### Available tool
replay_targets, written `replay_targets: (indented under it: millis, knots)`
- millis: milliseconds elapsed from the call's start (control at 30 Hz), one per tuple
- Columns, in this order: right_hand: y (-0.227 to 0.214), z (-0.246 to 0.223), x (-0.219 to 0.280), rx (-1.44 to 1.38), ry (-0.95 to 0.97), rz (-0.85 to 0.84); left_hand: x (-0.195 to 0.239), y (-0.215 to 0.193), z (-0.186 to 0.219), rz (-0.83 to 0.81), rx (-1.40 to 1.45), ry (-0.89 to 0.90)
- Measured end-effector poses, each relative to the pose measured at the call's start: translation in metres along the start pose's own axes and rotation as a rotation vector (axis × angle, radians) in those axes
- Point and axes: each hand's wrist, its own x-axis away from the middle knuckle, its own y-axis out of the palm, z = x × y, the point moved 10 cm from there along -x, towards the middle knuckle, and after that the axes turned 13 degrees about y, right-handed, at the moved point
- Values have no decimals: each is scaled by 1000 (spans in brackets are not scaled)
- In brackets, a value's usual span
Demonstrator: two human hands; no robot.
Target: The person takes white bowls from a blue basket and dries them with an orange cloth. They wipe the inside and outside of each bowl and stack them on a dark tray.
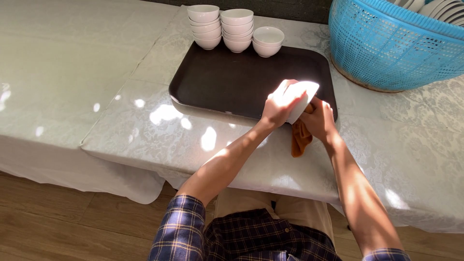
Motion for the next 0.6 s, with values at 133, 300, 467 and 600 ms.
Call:
replay_targets:
  millis: [133, 300, 467, 600]
  knots:
    - [-26, -55, 39, -636, 213, -311, -9, 5, 28, -64, -97, 139]
    - [33, 41, 9, -1347, 419, -679, -9, 6, 57, 15, -331, 444]
    - [63, 93, -25, -1571, 401, -653, -11, 9, 64, -14, -549, 640]
    - [47, 18, 26, -1642, 557, -648, -11, 5, 63, -60, -659, 721]
